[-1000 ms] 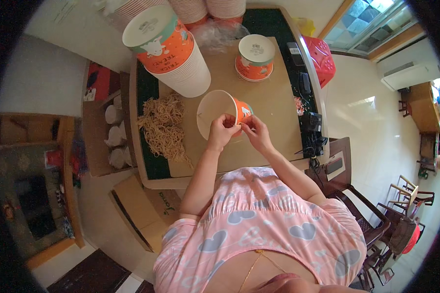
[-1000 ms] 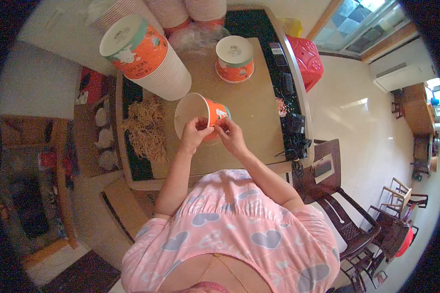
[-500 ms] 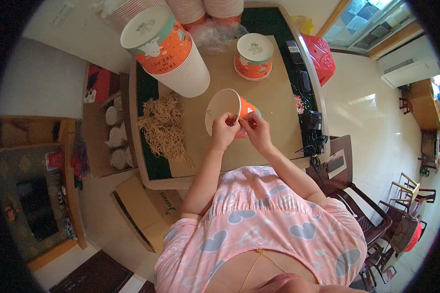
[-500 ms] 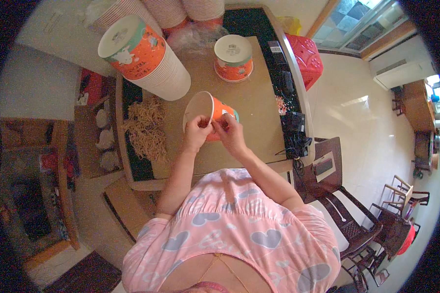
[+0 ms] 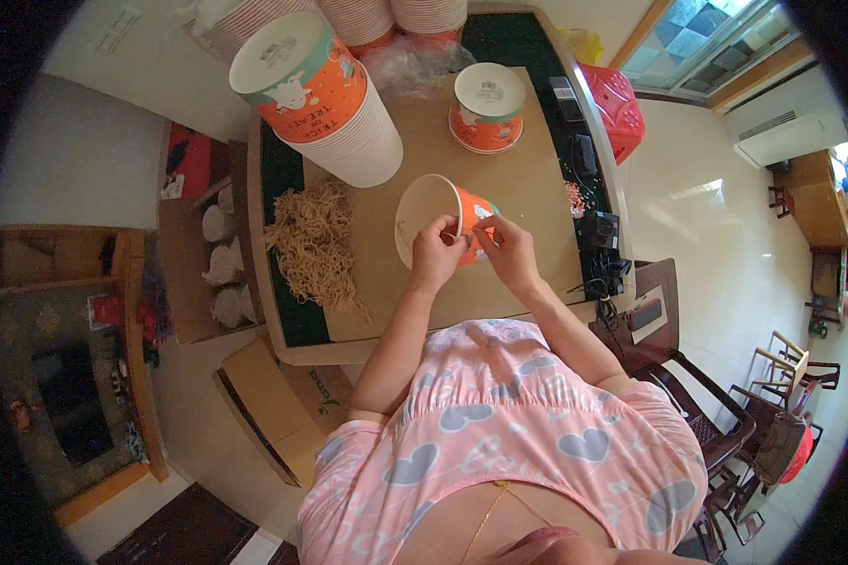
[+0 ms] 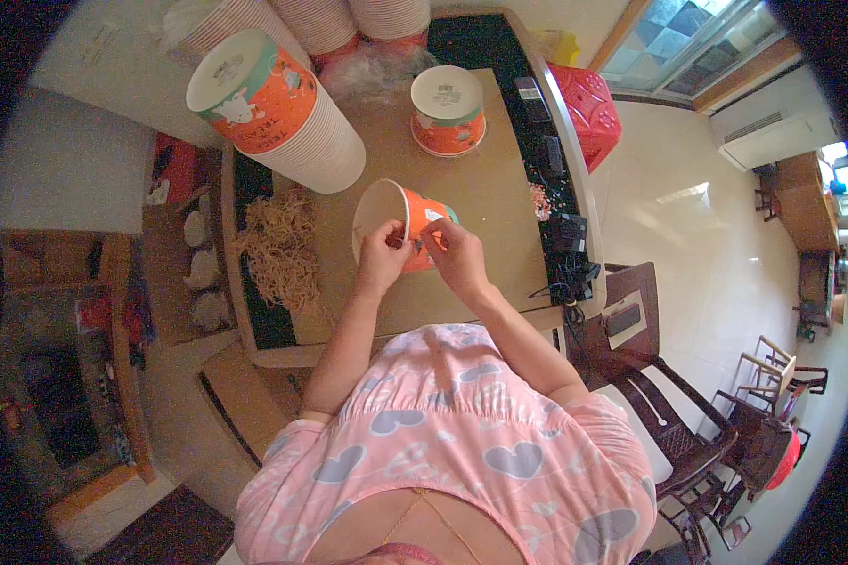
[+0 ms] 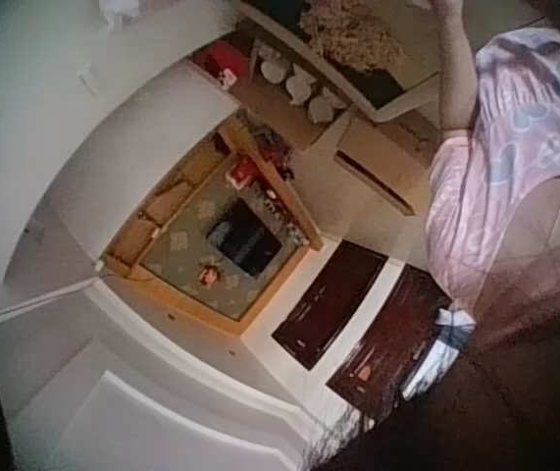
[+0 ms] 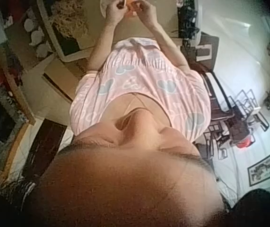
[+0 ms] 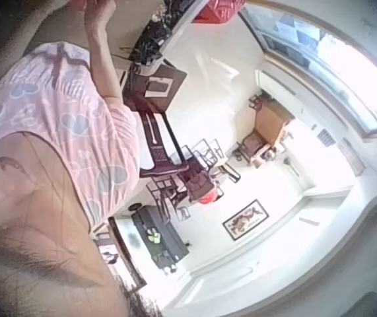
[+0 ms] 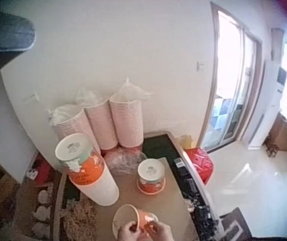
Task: Filling decorative buckets with shredded paper material.
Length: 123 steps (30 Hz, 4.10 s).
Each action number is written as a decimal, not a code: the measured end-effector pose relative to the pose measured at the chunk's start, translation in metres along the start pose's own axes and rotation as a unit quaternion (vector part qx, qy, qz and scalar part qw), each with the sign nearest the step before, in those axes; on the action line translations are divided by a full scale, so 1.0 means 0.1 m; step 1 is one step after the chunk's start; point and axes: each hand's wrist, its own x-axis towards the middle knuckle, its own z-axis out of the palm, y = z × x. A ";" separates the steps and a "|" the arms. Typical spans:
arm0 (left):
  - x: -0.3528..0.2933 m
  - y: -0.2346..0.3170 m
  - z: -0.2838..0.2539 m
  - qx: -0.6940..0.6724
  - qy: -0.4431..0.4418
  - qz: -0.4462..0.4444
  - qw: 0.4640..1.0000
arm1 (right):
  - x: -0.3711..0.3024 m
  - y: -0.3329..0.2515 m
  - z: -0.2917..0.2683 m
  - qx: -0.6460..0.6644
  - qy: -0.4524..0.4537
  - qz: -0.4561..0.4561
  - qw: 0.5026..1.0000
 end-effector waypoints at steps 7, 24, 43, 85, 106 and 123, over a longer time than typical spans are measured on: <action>-0.01 0.09 0.00 0.024 -0.026 -0.023 0.999 | 0.02 0.05 0.00 -0.030 -0.002 0.006 1.000; -0.06 0.24 0.02 0.204 0.034 0.215 0.954 | 0.08 0.26 -0.01 0.115 -0.056 0.035 0.991; -0.04 0.30 -0.02 0.251 0.002 0.207 0.945 | 0.05 0.09 -0.06 0.055 -0.016 -0.014 0.998; 0.02 0.04 0.07 0.016 0.001 0.111 0.994 | 0.11 0.08 0.02 -0.050 0.024 -0.092 0.994; 0.15 -0.45 0.53 -0.090 -0.026 -0.040 0.995 | 0.05 0.50 -0.31 0.009 -0.039 0.060 0.997; 0.13 -0.54 0.50 -0.254 -0.160 -0.273 0.914 | -0.02 0.29 -0.34 -0.209 -0.076 -0.063 0.973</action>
